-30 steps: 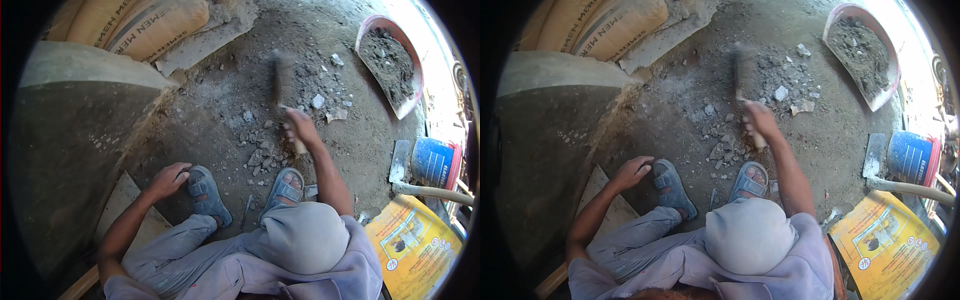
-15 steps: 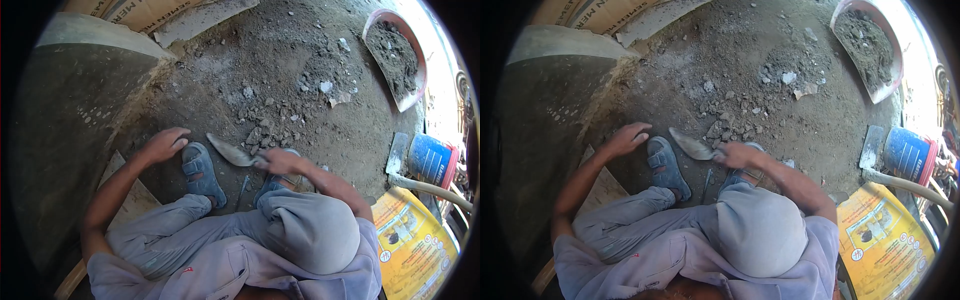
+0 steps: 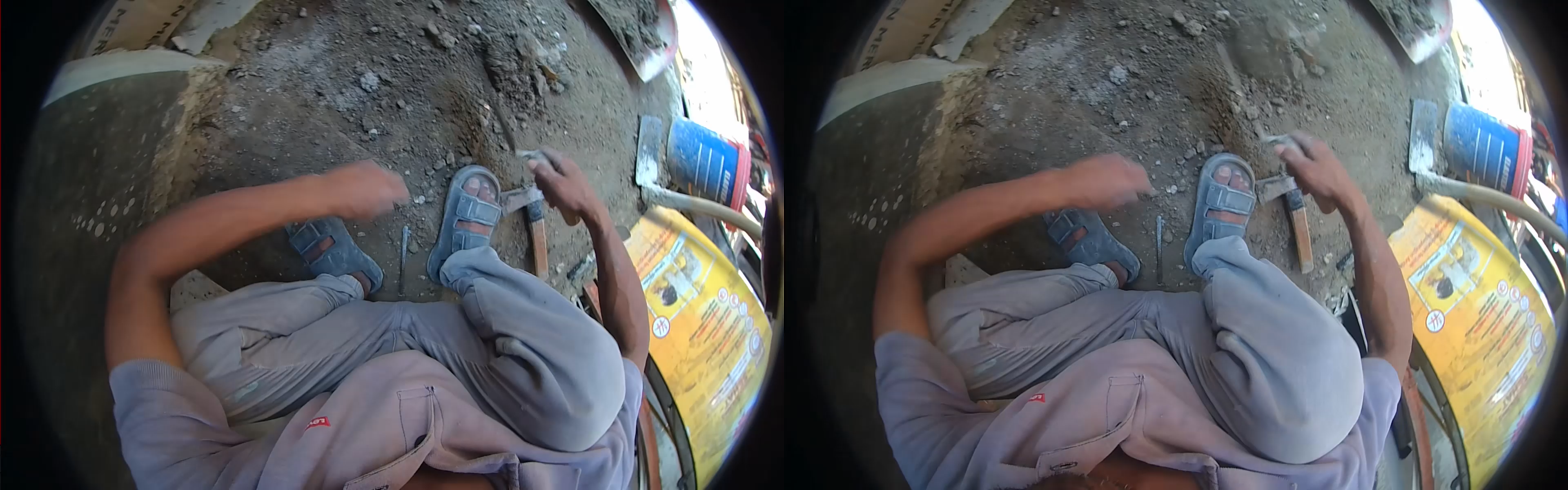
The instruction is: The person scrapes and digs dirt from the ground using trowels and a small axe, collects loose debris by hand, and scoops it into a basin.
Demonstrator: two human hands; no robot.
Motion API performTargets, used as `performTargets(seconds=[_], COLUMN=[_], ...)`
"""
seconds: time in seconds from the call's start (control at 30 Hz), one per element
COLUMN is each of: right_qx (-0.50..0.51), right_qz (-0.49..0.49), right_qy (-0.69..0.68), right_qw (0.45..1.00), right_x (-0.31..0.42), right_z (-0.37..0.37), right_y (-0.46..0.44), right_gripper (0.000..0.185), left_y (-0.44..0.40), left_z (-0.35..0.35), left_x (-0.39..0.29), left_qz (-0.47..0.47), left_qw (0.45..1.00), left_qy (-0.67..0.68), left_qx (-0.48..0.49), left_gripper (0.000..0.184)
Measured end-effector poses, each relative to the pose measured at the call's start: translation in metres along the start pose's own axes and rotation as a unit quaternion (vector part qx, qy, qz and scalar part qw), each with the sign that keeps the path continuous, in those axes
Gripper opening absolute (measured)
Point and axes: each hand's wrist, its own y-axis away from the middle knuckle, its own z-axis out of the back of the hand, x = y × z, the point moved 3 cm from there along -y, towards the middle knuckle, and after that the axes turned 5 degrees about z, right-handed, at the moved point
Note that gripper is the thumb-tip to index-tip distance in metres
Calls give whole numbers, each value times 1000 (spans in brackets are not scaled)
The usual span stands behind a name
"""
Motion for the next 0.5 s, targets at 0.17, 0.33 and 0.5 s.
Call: performTargets(seconds=[0.17,0.33,0.5], right_qx=[44,113,171], right_qz=[104,123,128], right_qy=[201,215,307], right_qw=[973,962,927], right_x=[16,12,10], right_z=[-40,-46,-29], right_y=[44,55,48], right_gripper=[39,38,39], left_y=[-49,-22,-29], left_z=[-123,-168,-176], left_x=[-39,-41,-35], left_qz=[-287,-373,-301], left_qw=[937,887,928], left_qy=[-155,-250,-205], left_qx=[126,110,75], left_gripper=[15,16,19])
